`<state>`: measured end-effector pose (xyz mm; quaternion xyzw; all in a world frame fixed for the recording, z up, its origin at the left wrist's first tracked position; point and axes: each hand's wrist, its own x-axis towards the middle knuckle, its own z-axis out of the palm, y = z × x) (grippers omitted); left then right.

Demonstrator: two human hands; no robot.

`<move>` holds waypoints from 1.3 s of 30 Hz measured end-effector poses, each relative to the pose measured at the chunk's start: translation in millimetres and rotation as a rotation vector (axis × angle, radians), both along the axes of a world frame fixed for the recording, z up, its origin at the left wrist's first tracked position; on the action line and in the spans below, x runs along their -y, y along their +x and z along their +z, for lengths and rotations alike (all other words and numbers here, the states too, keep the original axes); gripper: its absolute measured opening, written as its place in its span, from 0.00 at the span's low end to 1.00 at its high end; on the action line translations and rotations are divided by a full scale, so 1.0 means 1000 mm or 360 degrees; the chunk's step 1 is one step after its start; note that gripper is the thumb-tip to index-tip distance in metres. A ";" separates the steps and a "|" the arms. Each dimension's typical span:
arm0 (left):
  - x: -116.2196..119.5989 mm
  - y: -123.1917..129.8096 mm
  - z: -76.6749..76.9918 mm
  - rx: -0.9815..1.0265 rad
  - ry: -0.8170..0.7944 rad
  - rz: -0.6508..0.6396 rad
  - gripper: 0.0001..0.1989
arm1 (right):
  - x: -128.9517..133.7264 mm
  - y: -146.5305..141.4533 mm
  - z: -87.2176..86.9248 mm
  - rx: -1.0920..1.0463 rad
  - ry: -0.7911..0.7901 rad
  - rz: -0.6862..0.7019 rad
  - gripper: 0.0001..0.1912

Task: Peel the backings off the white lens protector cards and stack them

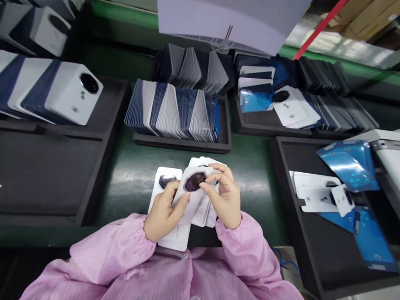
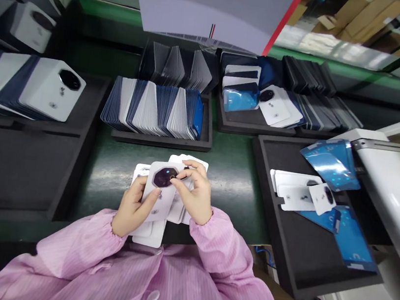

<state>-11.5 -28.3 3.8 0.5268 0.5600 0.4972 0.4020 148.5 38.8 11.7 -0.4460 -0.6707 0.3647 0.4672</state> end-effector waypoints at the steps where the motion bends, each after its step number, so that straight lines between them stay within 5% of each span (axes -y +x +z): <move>1: 0.000 0.000 0.000 -0.0003 -0.0008 -0.0001 0.09 | 0.000 0.000 -0.001 -0.0019 -0.0006 -0.0007 0.05; 6: 0.000 0.000 -0.001 -0.0048 0.0017 -0.0024 0.09 | 0.003 -0.002 -0.002 -0.0041 0.0045 -0.0157 0.12; 14: 0.001 0.001 0.000 -0.0007 0.0025 -0.0049 0.10 | 0.002 -0.002 0.002 -0.0092 -0.0001 -0.0033 0.05; 20: -0.003 0.005 0.002 0.0284 -0.0124 0.0078 0.10 | 0.011 -0.006 0.002 0.0364 0.0820 -0.0102 0.08; 25: -0.010 0.002 0.000 0.0411 -0.0136 0.0098 0.08 | 0.012 -0.009 -0.003 0.0316 0.1097 0.0337 0.10; 30: -0.014 -0.001 0.000 0.0590 -0.0222 0.0074 0.08 | 0.012 -0.012 -0.005 0.0226 0.1131 0.0527 0.14; 39: -0.015 -0.001 0.003 0.0576 -0.0204 0.0085 0.09 | 0.012 -0.012 -0.006 0.0165 0.1045 0.0527 0.18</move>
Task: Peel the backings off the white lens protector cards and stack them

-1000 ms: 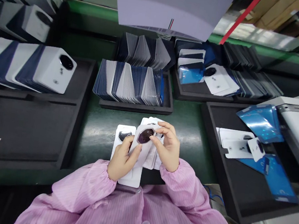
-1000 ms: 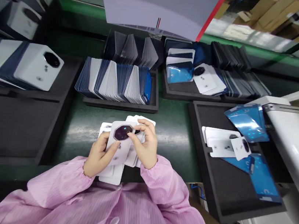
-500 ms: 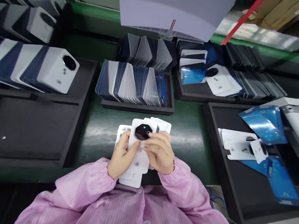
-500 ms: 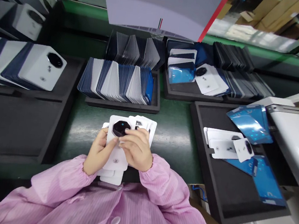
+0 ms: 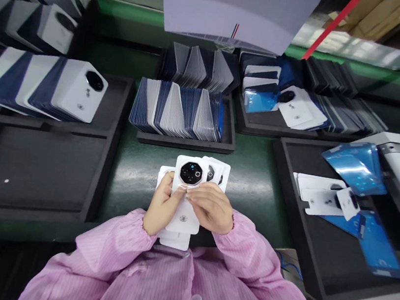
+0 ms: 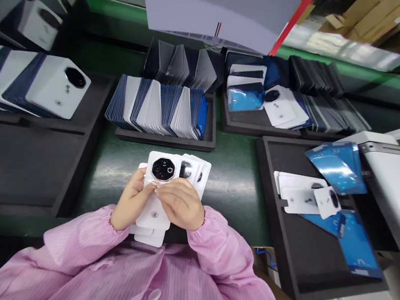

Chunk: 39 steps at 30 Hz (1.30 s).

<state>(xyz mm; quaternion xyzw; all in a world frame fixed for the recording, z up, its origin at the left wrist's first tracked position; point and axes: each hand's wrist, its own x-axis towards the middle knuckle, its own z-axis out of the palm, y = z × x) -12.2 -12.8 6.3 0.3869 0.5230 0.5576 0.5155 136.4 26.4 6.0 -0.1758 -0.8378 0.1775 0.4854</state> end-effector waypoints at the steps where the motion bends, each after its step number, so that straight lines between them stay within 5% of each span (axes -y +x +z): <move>1: 0.000 0.000 0.000 0.0006 -0.0008 0.0001 0.09 | 0.000 0.000 0.000 -0.0003 -0.0008 -0.0001 0.18; 39: 0.003 0.002 -0.001 0.0037 -0.0064 -0.0031 0.09 | -0.001 0.001 0.004 -0.0064 -0.0063 -0.0200 0.19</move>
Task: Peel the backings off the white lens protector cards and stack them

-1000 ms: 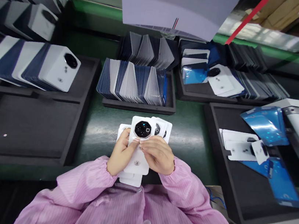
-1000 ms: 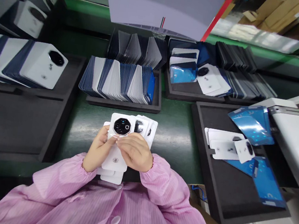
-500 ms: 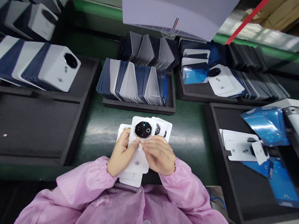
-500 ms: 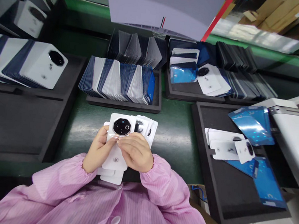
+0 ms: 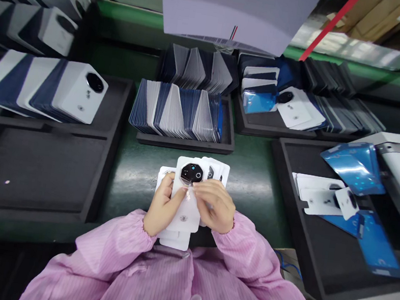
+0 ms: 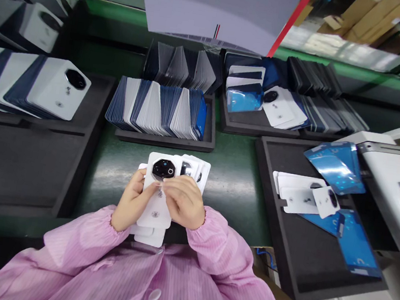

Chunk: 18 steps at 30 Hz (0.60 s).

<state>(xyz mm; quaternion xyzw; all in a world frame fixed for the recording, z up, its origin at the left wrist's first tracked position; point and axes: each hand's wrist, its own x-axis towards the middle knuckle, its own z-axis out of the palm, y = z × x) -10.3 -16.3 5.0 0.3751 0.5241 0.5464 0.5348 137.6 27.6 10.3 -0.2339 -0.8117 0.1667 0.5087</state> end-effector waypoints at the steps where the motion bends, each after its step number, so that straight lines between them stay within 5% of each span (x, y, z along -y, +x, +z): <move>1: 0.000 0.001 0.000 0.0047 -0.0019 -0.0009 0.09 | -0.001 0.000 0.001 -0.0010 -0.0019 -0.0075 0.19; 7: 0.000 0.004 0.002 0.0200 -0.0049 -0.0066 0.11 | -0.005 0.005 0.004 0.0077 -0.0210 -0.0474 0.27; 10: 0.005 0.006 0.004 0.0138 -0.0026 -0.0155 0.11 | -0.007 0.009 0.008 0.0162 -0.0556 -0.0338 0.33; 15: 0.031 -0.008 0.008 -0.0201 0.0065 -0.0496 0.20 | -0.013 0.026 0.018 0.0030 -0.1340 0.0060 0.21; 18: 0.053 -0.029 0.006 -0.0579 0.0132 -0.0286 0.25 | -0.015 0.036 0.016 -0.0086 -0.1561 0.0152 0.21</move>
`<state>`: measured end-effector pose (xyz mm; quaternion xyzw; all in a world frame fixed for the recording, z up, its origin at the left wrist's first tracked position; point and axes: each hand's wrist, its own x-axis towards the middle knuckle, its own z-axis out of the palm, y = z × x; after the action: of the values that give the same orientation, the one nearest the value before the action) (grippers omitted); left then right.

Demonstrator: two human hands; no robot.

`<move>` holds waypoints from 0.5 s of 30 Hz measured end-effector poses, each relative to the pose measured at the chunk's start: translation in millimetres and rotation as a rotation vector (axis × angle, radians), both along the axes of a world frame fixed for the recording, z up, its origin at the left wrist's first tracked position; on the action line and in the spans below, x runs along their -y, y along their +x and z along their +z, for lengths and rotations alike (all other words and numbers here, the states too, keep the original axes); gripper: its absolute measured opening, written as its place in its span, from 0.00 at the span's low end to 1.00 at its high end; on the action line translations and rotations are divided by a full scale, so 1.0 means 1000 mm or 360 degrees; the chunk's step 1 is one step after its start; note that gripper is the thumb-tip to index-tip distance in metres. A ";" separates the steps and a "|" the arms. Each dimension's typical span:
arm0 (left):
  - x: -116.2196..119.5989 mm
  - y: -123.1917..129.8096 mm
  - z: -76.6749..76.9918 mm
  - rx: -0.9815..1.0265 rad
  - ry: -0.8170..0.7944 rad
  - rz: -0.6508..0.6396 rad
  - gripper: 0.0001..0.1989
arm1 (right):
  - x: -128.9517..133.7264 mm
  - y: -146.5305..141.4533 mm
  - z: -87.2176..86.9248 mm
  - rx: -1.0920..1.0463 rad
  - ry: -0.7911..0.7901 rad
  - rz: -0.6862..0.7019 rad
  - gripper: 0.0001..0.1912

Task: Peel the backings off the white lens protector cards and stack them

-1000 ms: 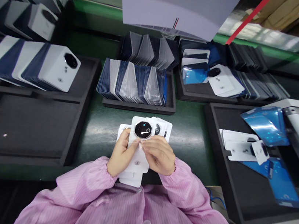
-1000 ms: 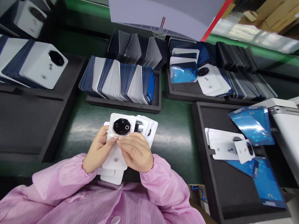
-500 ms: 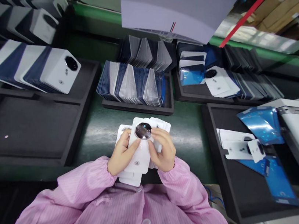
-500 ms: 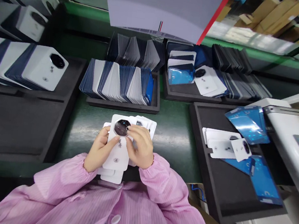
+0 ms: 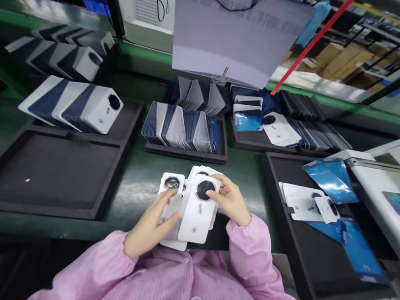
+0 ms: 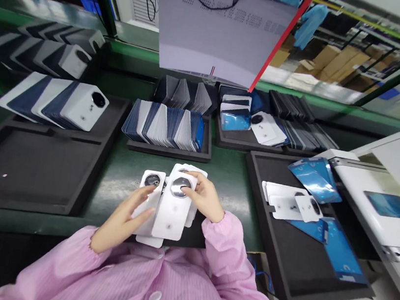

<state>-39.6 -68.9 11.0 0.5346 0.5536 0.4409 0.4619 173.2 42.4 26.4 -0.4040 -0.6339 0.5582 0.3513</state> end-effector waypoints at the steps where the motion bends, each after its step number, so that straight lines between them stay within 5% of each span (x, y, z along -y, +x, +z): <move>1: 0.007 -0.007 -0.002 -0.0101 -0.0005 0.0098 0.27 | 0.001 0.000 -0.003 0.0041 -0.0025 -0.0006 0.21; 4: 0.021 -0.020 -0.012 -0.0288 -0.0168 0.0247 0.33 | 0.008 -0.012 -0.016 0.0319 0.0052 -0.0069 0.21; 9: 0.026 -0.013 -0.027 -0.0408 -0.0168 0.0092 0.39 | 0.025 -0.047 -0.028 0.0852 0.0613 -0.0299 0.24; 12: 0.025 -0.005 -0.028 -0.0304 -0.0188 0.0055 0.40 | 0.030 -0.045 -0.027 0.1047 0.0902 -0.0462 0.30; 15: 0.025 -0.001 -0.026 -0.0035 -0.0299 0.0075 0.41 | 0.037 -0.027 -0.028 0.1121 0.0928 -0.0571 0.33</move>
<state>-40.7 -93.5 -14.7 0.4806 0.6100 0.3917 0.4934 145.8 5.1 -1.4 -0.5557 -0.7645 0.1177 0.3046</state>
